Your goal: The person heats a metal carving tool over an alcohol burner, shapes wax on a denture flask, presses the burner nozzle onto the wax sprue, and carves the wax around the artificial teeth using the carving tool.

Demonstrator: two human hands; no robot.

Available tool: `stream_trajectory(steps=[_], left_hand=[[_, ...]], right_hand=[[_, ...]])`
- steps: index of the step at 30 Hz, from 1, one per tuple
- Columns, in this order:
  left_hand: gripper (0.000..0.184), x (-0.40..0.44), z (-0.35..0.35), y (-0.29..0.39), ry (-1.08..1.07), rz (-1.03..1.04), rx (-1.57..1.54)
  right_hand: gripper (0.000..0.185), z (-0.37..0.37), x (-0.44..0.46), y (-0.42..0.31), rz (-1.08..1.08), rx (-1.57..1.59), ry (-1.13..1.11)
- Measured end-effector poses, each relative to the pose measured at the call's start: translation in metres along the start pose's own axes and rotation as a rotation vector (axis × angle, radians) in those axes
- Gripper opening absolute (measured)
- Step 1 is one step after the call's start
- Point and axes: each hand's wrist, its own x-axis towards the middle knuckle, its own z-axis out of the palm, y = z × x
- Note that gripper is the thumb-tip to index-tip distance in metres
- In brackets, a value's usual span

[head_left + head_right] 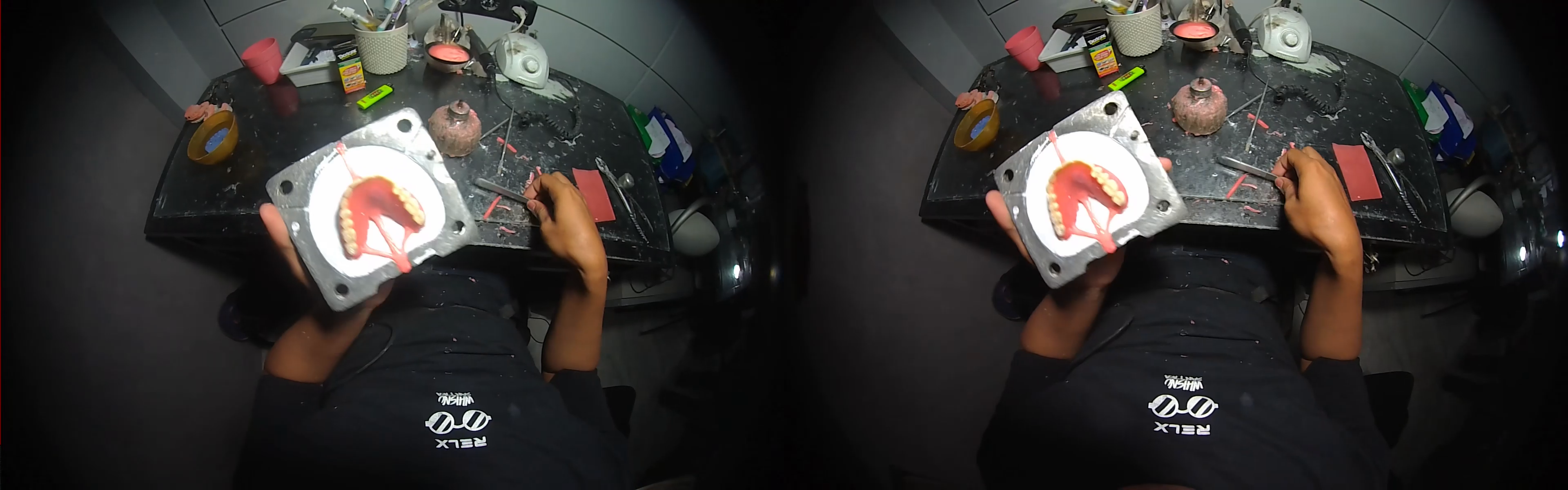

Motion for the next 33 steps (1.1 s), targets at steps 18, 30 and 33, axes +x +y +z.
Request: stream_trajectory(steps=[18,30,33], left_hand=[[0.106,0.025,-0.022,-0.018,-0.086,-0.397,-0.376],[0.123,0.023,-0.003,-0.014,-0.316,-0.525,-0.324],[0.121,0.017,0.006,-0.012,-0.27,-0.54,-0.356]], right_hand=[[0.018,-0.022,-0.015,-0.014,-0.066,1.209,0.053],[0.03,-0.03,-0.059,-0.075,-0.508,1.064,0.3],[0.028,-0.045,-0.054,-0.081,-0.76,0.835,0.095]])
